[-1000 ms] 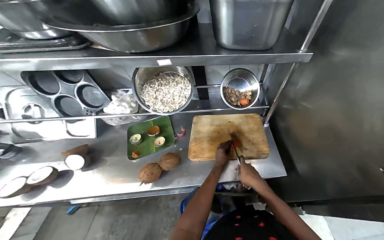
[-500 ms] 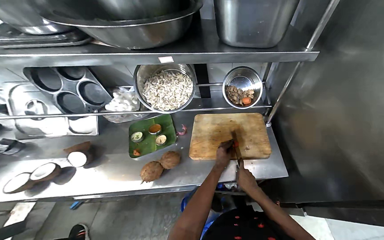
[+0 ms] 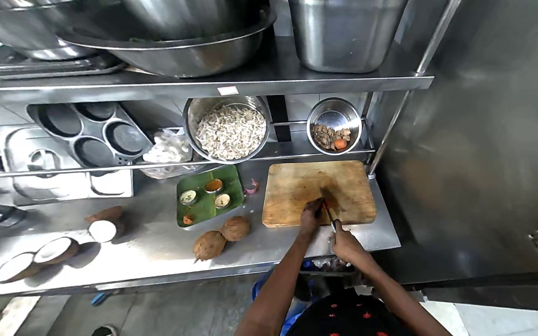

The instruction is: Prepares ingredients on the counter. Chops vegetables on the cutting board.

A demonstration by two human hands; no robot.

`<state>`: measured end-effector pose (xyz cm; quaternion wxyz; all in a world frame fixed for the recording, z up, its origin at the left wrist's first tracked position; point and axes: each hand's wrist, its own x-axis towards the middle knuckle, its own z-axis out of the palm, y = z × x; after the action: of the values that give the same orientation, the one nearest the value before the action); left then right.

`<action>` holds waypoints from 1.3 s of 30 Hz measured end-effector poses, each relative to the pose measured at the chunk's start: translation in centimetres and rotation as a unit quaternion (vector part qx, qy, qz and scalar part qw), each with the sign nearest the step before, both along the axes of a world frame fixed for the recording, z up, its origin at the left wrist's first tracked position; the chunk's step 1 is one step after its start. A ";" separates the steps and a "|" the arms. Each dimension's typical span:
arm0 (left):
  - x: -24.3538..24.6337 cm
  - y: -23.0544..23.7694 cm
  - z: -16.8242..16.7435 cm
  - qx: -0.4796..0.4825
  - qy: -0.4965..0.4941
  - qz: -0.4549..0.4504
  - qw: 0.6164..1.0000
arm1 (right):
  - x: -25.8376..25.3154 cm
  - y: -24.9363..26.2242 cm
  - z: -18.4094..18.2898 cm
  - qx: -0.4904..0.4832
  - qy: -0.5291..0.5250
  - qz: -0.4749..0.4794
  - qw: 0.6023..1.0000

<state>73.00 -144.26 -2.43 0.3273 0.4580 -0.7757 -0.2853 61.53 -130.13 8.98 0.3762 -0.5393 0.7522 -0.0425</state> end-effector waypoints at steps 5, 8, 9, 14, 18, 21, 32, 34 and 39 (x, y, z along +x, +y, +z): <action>0.2 0.2 0.5 0.008 0.006 0.003 1.000 | 0.6 0.4 -1.1 -0.009 0.008 -0.006 1.000; 0.2 0.2 0.8 0.015 0.013 0.005 1.000 | 1.1 0.8 -4.4 -0.030 0.040 -0.024 0.998; 0.2 0.3 0.8 0.013 0.016 0.004 1.000 | 1.1 0.8 -5.6 -0.037 0.054 -0.025 0.998; 0.4 0.1 0.5 -0.001 0.020 -0.002 1.000 | 1.2 0.6 -6.8 -0.045 0.069 -0.023 0.996; 0.2 0.4 0.8 -0.002 0.022 0.006 1.000 | 0.5 -0.1 -3.0 -0.029 0.041 -0.016 0.999; 0.1 0.1 0.5 -0.019 0.018 0.000 1.000 | 0.2 -0.5 -0.9 -0.020 0.041 -0.006 0.999; 0.2 -0.3 0.0 -0.009 0.007 -0.002 1.000 | 0.3 -0.5 0.2 0.003 0.020 0.002 1.000; 0.1 -0.3 -0.1 -0.004 0.012 0.003 1.000 | 0.6 -0.2 -0.6 -0.006 0.029 -0.002 1.000; 0.2 -0.2 0.0 -0.004 0.029 0.002 1.000 | 2.1 0.8 -4.8 -0.028 0.069 -0.023 0.997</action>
<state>73.17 -144.45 -2.40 0.3523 0.4502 -0.7656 -0.2951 63.63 -129.31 4.16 0.3068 -0.5342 0.7870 -0.0349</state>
